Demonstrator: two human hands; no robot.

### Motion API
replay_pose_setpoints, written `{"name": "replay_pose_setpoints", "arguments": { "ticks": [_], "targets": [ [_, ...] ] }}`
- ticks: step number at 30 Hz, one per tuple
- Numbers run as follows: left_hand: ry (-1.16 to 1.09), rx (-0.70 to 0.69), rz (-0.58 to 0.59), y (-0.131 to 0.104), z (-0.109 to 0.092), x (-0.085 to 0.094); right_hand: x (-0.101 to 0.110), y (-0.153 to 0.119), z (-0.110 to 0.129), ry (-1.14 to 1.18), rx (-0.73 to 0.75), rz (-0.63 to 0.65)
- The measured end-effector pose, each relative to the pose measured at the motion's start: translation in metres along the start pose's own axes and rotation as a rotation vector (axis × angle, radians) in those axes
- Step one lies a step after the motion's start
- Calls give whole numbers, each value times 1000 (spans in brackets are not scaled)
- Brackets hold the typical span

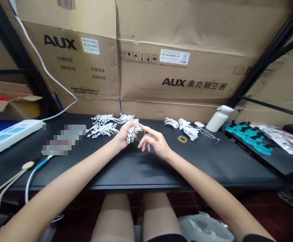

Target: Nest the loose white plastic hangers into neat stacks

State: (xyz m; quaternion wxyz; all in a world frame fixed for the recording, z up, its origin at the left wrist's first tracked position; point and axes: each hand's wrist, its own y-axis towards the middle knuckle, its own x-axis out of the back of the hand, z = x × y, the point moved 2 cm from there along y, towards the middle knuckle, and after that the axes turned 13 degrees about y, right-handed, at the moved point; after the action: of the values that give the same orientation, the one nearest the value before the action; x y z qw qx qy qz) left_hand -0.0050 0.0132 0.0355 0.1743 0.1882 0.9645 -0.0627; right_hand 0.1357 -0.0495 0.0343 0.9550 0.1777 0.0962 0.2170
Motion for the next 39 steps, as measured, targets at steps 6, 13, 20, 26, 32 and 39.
{"name": "replay_pose_setpoints", "arguments": {
  "ticks": [6, 13, 20, 26, 32, 39],
  "targets": [
    [57, 17, 189, -7, -1, -12, 22, 5, 18, 191, -226, 12],
    [80, 112, 304, -12, 5, -16, 31, 2, 13, 244, -415, 155],
    [53, 96, 260, -11, 7, -15, 34, -1, 16, 215, -480, 200],
    [58, 100, 274, -12, 6, -17, 41, -2, 12, 273, -498, 157],
    [57, 61, 372, -14, 6, -21, 42, -1, 7, 373, -447, 94],
    [133, 55, 406, -10, 11, -13, 31, 11, -8, 732, -286, -313]
  ]
}}
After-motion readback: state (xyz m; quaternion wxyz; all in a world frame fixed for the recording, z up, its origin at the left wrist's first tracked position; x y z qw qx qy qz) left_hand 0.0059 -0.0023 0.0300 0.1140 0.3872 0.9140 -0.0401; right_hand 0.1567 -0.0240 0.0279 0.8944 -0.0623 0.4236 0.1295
